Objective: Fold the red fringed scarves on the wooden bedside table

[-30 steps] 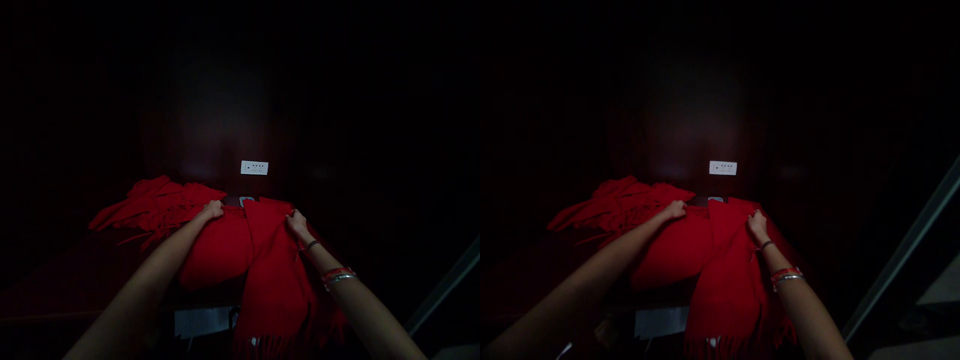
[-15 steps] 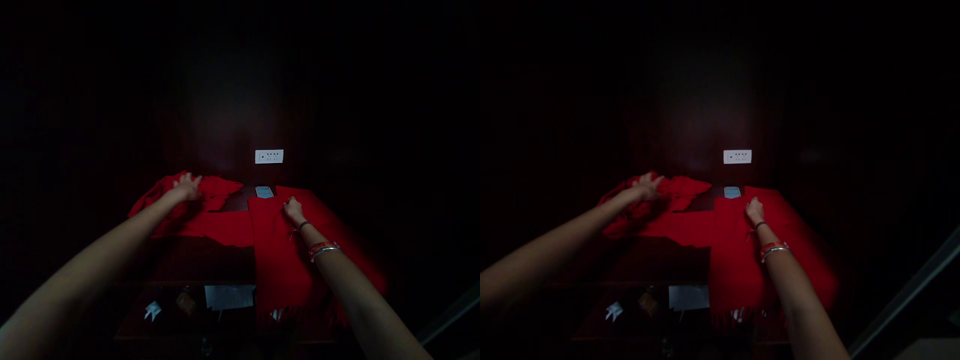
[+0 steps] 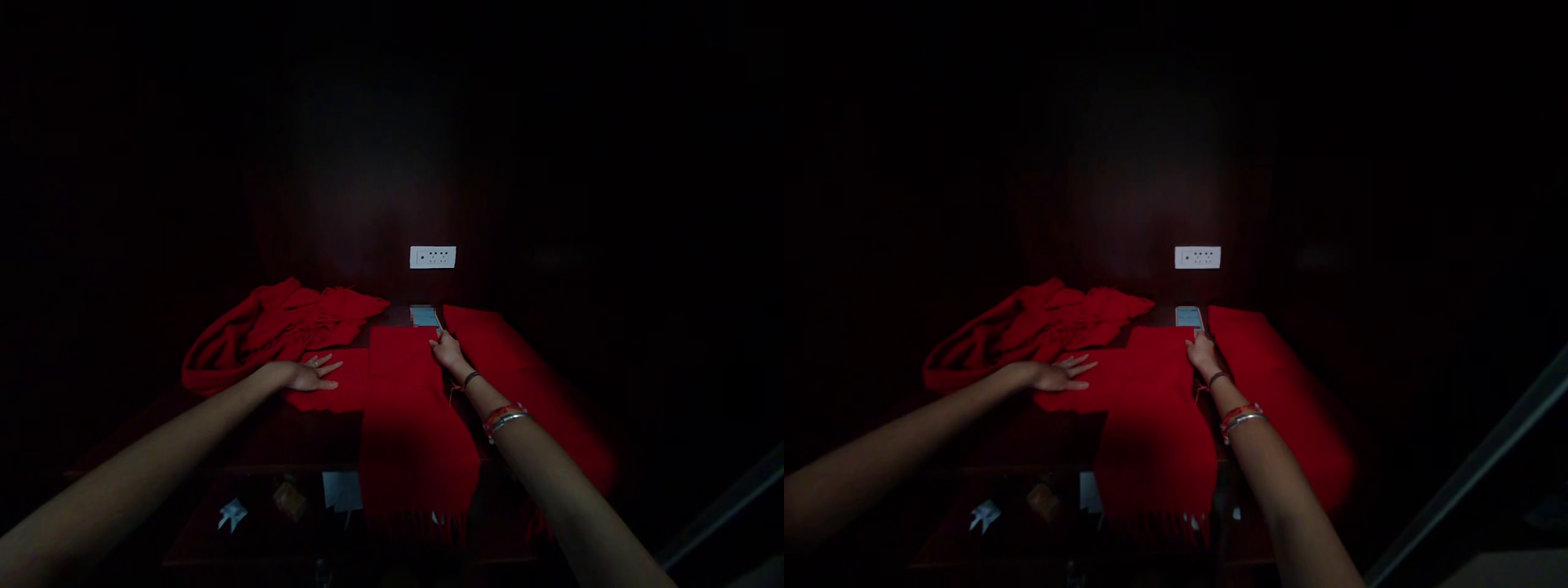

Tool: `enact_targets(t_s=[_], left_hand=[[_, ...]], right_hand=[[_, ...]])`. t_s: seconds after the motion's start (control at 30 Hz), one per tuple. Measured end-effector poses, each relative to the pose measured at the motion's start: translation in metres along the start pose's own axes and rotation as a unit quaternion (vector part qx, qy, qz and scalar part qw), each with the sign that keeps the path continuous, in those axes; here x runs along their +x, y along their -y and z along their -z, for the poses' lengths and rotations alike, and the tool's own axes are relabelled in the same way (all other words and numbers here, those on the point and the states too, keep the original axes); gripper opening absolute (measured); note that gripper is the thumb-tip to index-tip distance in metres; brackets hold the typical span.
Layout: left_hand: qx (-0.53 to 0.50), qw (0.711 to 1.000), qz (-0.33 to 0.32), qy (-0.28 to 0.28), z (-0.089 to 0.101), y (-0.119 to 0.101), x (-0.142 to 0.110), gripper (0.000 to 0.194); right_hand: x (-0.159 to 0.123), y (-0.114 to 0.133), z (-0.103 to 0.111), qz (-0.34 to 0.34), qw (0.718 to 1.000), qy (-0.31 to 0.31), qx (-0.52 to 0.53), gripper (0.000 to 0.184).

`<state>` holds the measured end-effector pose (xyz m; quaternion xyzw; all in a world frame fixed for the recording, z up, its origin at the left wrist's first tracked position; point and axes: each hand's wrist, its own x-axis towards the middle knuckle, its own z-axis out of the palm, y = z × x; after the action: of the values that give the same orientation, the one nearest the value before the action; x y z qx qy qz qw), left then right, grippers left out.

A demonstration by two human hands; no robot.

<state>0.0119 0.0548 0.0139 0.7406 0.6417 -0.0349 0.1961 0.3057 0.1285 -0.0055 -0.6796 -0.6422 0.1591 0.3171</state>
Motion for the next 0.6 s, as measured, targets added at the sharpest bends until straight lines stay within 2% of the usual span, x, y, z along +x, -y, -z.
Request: enact_targets(t_s=[0.07,0.13,0.2,0.27,0.33,0.43,0.6], left_hand=[[0.016,1.000,0.012,-0.013,0.007,-0.012,0.001,0.062],[0.027,0.998,-0.027,-0.051,0.009,-0.035,0.010,0.053],[0.016,0.991,-0.071,-0.114,0.005,-0.060,0.027,0.049],[0.014,0.985,-0.064,-0.158,-0.003,-0.080,0.047,0.054],[0.014,0.986,-0.028,-0.162,-0.014,-0.093,0.064,0.061],[0.004,0.988,0.016,-0.155,-0.029,-0.099,0.082,0.066],[0.001,0.983,0.018,-0.180,-0.041,-0.096,0.084,0.066]], right_hand=[[-0.001,0.007,-0.008,-0.009,1.000,0.012,-0.018,0.025],[0.000,0.009,-0.010,-0.024,0.999,0.016,-0.039,0.028],[0.002,0.007,-0.007,-0.035,0.998,0.014,-0.057,0.031],[0.003,0.004,-0.001,-0.038,0.996,0.011,-0.074,0.034],[0.003,0.001,0.004,-0.035,0.995,0.004,-0.089,0.036],[0.006,0.000,0.007,0.000,0.993,-0.014,-0.118,0.040],[0.013,0.009,-0.006,0.143,0.975,0.000,-0.168,0.041]])
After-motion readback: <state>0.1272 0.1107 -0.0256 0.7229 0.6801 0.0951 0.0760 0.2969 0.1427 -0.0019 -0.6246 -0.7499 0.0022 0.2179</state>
